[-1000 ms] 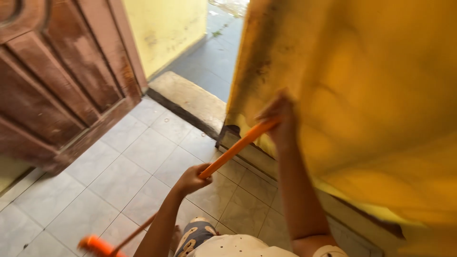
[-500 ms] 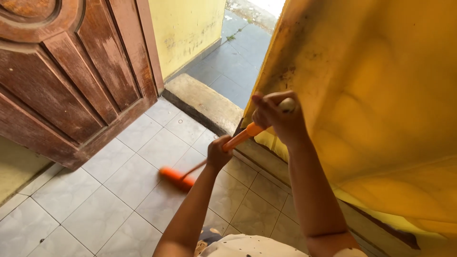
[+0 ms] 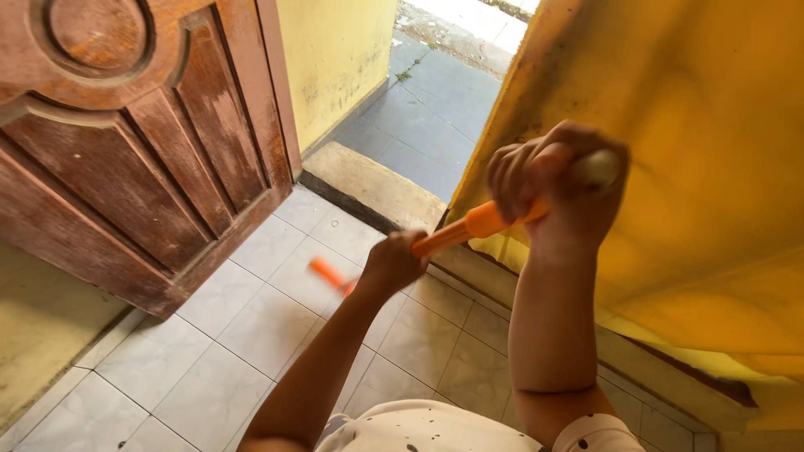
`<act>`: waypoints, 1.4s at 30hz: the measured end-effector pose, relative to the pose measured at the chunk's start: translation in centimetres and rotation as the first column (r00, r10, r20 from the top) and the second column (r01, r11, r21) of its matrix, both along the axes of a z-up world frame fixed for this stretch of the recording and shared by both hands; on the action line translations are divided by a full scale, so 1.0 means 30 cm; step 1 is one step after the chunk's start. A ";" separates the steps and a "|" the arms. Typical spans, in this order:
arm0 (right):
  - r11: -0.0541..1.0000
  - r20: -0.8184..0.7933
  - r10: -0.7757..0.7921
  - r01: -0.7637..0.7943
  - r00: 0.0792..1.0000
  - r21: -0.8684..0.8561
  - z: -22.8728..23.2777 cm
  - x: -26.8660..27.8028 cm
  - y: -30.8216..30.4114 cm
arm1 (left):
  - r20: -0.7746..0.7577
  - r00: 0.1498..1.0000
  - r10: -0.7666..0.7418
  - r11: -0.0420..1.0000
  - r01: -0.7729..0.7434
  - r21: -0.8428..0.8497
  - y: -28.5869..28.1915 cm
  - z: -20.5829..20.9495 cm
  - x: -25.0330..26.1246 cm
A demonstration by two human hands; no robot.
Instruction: The person sweeps the tiled floor using a broom, moving dust and debris throughout the room and around a doorway and a shoe rack.
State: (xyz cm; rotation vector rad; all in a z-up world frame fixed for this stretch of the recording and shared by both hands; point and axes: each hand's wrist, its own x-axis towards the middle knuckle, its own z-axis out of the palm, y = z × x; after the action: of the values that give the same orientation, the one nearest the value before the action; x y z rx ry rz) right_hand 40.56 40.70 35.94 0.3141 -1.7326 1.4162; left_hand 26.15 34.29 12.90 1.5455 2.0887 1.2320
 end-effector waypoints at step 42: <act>0.778 0.203 0.200 -0.029 0.958 -0.628 -0.581 -1.227 0.179 | 0.122 0.924 0.364 0.794 -0.239 -0.559 -0.411 -0.341 -0.956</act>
State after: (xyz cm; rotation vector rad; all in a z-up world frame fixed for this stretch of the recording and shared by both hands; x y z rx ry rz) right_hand 3.76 46.08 18.51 -0.1423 -1.3429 2.1059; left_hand -2.52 21.95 2.66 0.8051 2.3141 0.7485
